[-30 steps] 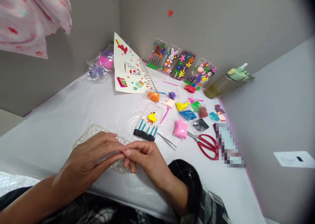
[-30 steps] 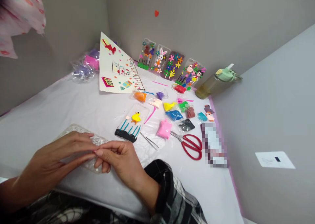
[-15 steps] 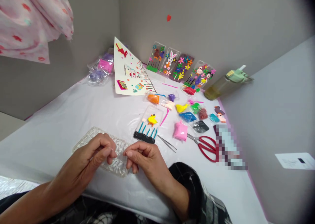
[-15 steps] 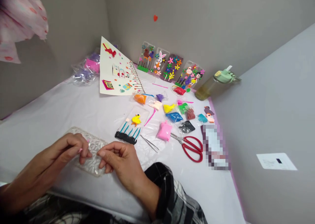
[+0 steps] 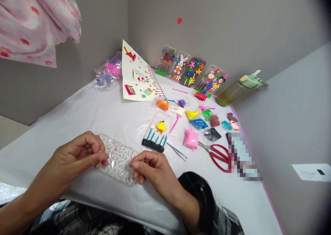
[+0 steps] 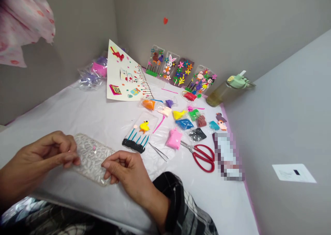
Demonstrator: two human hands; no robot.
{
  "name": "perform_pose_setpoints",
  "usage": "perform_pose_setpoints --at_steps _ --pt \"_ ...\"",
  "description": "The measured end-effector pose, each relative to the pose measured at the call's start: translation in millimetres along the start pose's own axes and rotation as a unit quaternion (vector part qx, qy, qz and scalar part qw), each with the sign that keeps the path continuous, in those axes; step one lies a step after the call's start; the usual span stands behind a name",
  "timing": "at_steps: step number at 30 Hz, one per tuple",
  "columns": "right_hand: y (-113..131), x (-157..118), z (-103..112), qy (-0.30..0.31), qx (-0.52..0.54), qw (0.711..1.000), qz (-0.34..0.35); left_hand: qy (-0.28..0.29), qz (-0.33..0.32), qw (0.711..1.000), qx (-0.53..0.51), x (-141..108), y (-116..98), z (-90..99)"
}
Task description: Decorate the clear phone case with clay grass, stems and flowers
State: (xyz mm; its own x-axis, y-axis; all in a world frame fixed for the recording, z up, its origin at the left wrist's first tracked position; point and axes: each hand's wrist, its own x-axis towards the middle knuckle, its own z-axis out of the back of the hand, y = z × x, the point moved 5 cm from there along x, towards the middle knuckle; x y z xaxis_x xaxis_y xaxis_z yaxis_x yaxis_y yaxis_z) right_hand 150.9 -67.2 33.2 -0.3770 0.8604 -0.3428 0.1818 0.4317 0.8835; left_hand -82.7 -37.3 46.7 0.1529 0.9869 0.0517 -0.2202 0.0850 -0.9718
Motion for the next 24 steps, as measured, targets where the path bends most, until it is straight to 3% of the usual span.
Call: perform_pose_setpoints --at_steps 9,17,24 --pt "-1 0 0 0.004 0.005 1.0 -0.006 0.007 -0.006 0.996 0.086 2 1 10.0" --pt "0 0 -1 0.005 0.002 1.0 -0.011 0.0 0.035 0.982 0.185 -3 14 21.0" --pt "2 -1 -2 0.004 0.004 1.0 -0.009 0.011 -0.012 0.978 0.207 1 1 14.0"
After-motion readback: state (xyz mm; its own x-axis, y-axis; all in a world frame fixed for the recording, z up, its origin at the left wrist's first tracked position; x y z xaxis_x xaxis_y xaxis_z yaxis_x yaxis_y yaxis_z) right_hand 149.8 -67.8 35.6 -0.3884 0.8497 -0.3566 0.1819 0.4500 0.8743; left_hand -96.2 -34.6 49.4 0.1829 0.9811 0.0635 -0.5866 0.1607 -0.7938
